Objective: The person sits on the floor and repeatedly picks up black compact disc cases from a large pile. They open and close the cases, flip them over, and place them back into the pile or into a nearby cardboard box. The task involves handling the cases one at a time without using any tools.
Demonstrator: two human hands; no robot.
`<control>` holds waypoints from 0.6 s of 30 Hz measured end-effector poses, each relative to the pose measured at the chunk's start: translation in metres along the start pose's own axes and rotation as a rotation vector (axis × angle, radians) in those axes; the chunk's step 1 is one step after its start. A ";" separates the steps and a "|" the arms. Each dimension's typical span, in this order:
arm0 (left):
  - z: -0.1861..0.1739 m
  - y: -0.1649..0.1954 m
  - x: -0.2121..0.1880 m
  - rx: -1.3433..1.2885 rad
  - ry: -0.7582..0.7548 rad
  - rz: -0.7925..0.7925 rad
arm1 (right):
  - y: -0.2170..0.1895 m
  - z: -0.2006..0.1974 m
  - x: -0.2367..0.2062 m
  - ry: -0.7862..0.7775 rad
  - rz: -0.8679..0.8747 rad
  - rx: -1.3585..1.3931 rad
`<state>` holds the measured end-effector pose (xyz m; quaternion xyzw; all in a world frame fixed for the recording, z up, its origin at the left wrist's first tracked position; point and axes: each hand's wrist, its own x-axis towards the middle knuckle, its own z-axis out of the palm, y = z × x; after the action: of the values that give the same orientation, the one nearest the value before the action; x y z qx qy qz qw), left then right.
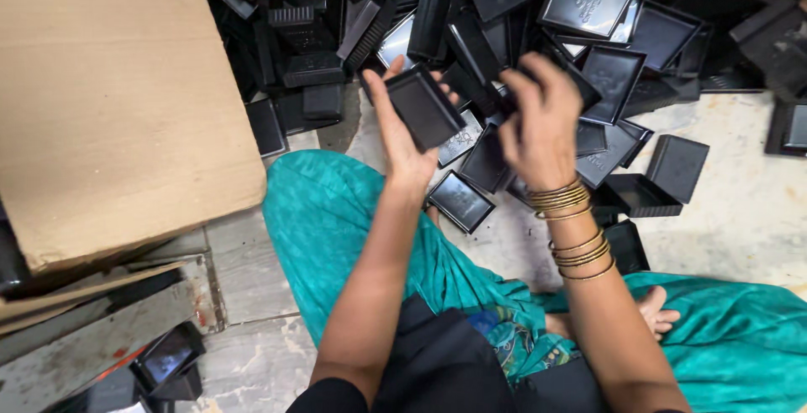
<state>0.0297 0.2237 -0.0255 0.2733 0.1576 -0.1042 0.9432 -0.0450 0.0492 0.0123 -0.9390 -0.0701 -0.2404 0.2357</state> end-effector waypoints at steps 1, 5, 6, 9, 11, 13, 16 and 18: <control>0.003 -0.002 -0.002 -0.005 -0.010 -0.038 | 0.006 -0.002 -0.001 0.067 0.019 -0.109; 0.008 -0.007 -0.005 -0.004 -0.085 -0.168 | 0.032 -0.021 -0.002 -0.029 0.271 -0.226; 0.007 -0.009 -0.006 -0.016 -0.111 -0.212 | 0.037 -0.027 -0.002 -0.020 0.275 -0.161; 0.007 -0.020 -0.009 0.076 -0.158 -0.295 | 0.032 -0.035 -0.004 0.168 0.396 0.116; 0.008 -0.030 -0.013 0.116 -0.195 -0.348 | 0.013 -0.036 -0.005 0.222 0.466 0.230; 0.009 -0.037 -0.017 0.098 -0.247 -0.415 | -0.013 -0.033 -0.006 0.153 0.493 0.246; 0.010 -0.036 -0.023 0.167 -0.195 -0.296 | -0.043 -0.036 -0.007 -0.156 0.013 0.223; 0.012 -0.033 -0.028 0.269 -0.254 -0.213 | -0.049 -0.041 -0.008 -0.156 0.080 0.329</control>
<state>-0.0026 0.1923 -0.0218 0.3631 0.0502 -0.2572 0.8941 -0.0816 0.0727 0.0603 -0.9057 -0.0892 -0.1429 0.3890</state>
